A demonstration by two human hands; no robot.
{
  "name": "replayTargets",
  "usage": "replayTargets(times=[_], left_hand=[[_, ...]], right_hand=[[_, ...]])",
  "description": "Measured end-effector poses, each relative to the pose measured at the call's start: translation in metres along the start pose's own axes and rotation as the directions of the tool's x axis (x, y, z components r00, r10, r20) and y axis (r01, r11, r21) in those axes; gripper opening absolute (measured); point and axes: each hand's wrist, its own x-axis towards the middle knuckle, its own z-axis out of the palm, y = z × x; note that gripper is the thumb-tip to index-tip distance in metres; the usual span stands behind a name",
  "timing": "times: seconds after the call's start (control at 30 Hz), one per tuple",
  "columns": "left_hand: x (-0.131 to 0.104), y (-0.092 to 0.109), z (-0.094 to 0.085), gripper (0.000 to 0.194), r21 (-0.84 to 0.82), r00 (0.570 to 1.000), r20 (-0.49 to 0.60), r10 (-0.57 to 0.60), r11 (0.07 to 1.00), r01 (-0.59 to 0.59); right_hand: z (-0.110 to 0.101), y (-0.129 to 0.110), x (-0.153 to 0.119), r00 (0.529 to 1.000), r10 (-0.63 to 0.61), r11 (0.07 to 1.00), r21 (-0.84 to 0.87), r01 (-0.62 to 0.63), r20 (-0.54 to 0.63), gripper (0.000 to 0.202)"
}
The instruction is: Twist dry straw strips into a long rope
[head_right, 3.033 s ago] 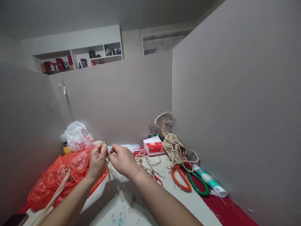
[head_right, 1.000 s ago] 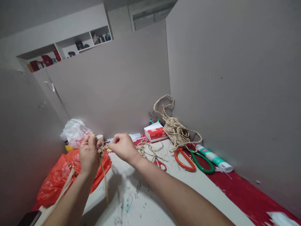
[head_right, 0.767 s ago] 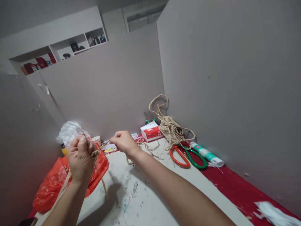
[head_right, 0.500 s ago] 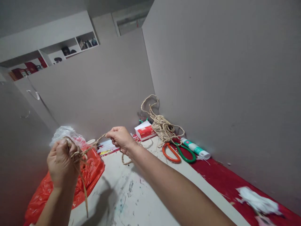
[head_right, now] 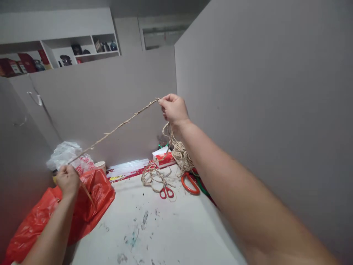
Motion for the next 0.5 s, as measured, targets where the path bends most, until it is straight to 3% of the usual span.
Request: replayTargets(times=[0.13, 0.33, 0.4, 0.5], left_hand=[[-0.01, -0.014, 0.0, 0.024, 0.083, 0.997, 0.034, 0.07, 0.994, -0.073], [-0.01, -0.028, -0.002, 0.025, 0.122, 0.999, 0.03, 0.041, 0.992, -0.044], [-0.005, -0.034, -0.003, 0.024, 0.132, 1.0, -0.004, 0.007, 0.991, -0.007], [0.007, -0.045, -0.009, 0.024, 0.13, 0.993, -0.088, -0.082, 0.987, 0.093]], right_hand=[[-0.002, -0.018, 0.015, 0.983, -0.142, 0.949, -0.265, 0.17, 0.12, 0.02], [-0.008, -0.003, 0.025, 0.944, -0.291, 0.818, -0.472, 0.328, 0.153, 0.013], [-0.014, 0.004, 0.029, 0.932, -0.301, 0.72, -0.592, 0.362, 0.203, 0.011], [-0.033, 0.009, 0.035, 0.934, -0.242, 0.466, -0.812, 0.351, 0.264, 0.007]])
